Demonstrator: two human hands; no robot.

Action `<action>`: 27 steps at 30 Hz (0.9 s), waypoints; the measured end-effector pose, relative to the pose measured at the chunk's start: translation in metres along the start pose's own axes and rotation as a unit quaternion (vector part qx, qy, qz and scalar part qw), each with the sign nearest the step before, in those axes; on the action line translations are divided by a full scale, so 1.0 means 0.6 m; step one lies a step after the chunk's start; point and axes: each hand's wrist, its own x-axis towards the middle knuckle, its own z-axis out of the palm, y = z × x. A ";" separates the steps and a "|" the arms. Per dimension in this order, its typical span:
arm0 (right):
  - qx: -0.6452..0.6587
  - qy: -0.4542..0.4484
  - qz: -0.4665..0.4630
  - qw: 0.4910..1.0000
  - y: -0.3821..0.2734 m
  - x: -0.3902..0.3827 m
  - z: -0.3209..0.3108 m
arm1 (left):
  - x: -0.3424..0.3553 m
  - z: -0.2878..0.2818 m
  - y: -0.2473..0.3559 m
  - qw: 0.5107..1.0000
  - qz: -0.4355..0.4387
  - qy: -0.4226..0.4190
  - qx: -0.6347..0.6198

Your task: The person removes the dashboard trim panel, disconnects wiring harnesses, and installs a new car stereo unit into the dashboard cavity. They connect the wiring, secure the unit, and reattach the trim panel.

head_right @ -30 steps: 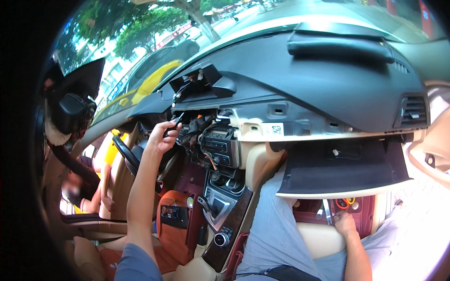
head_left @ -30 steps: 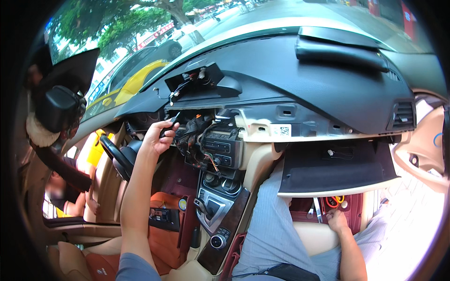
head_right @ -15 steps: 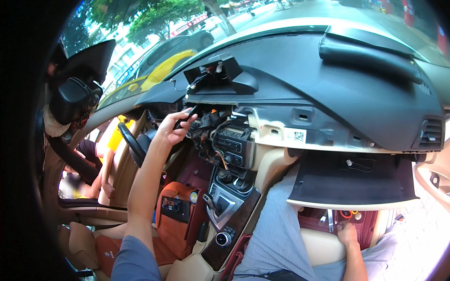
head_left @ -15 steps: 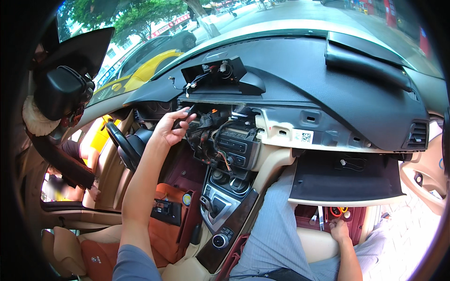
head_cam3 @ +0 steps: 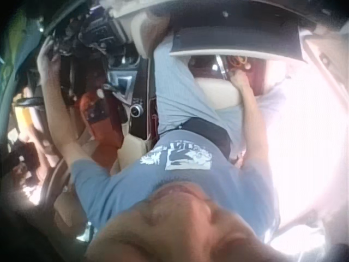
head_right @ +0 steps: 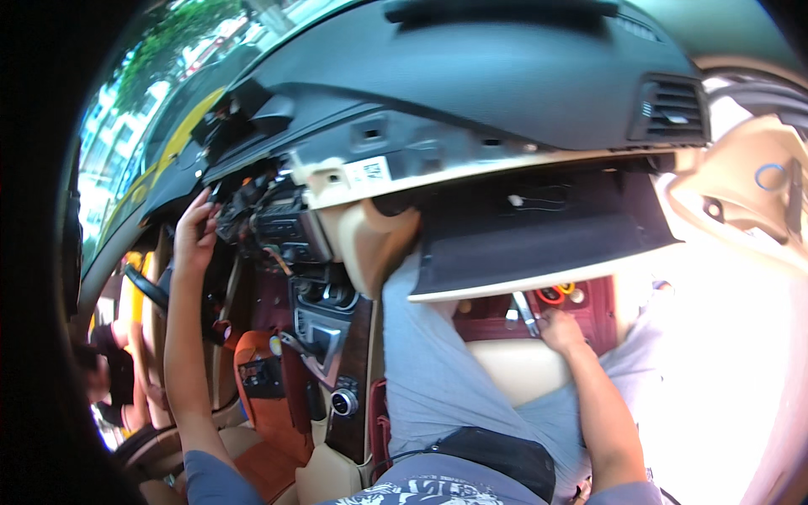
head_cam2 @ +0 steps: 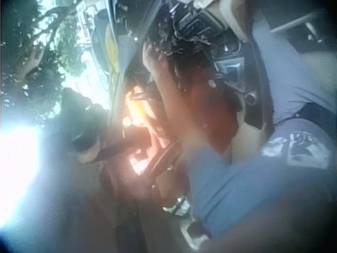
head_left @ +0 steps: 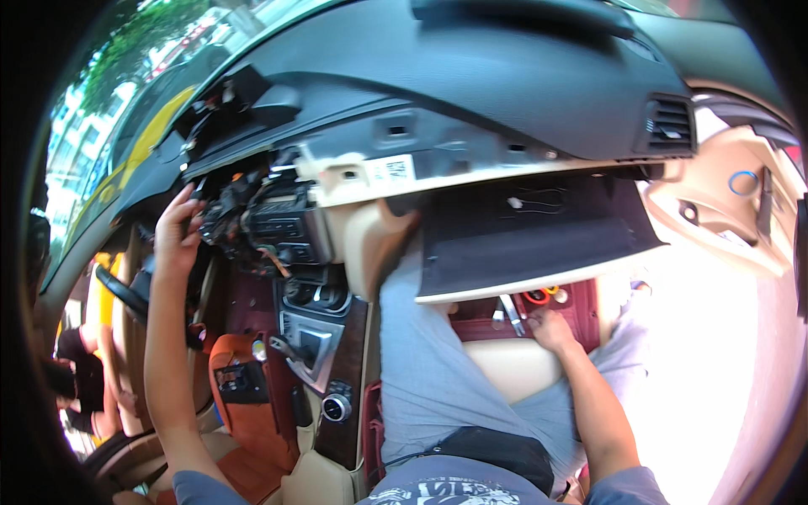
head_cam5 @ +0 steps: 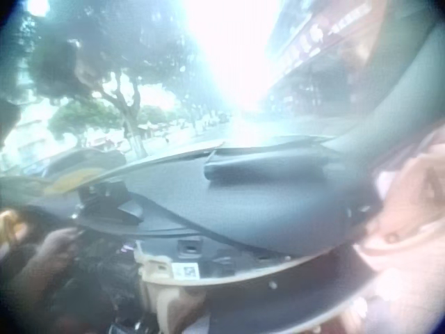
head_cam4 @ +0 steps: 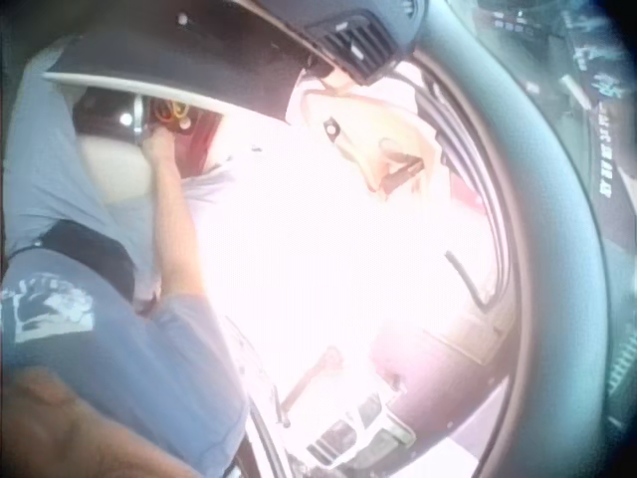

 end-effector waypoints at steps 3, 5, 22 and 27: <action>0.007 -0.013 0.004 1.000 0.000 -0.001 -0.002 | 0.015 -0.009 0.015 0.972 -0.204 -0.059 -0.100; 0.003 -0.029 0.008 1.000 0.001 0.000 -0.002 | 0.014 -0.006 0.008 0.989 -0.103 -0.054 0.090; 0.005 -0.012 -0.009 1.000 0.018 0.013 0.011 | 0.046 -0.039 -0.006 0.985 -0.052 -0.068 0.149; 0.005 -0.017 -0.006 1.000 0.022 0.014 0.017 | 0.019 -0.019 -0.046 0.630 0.376 0.109 0.670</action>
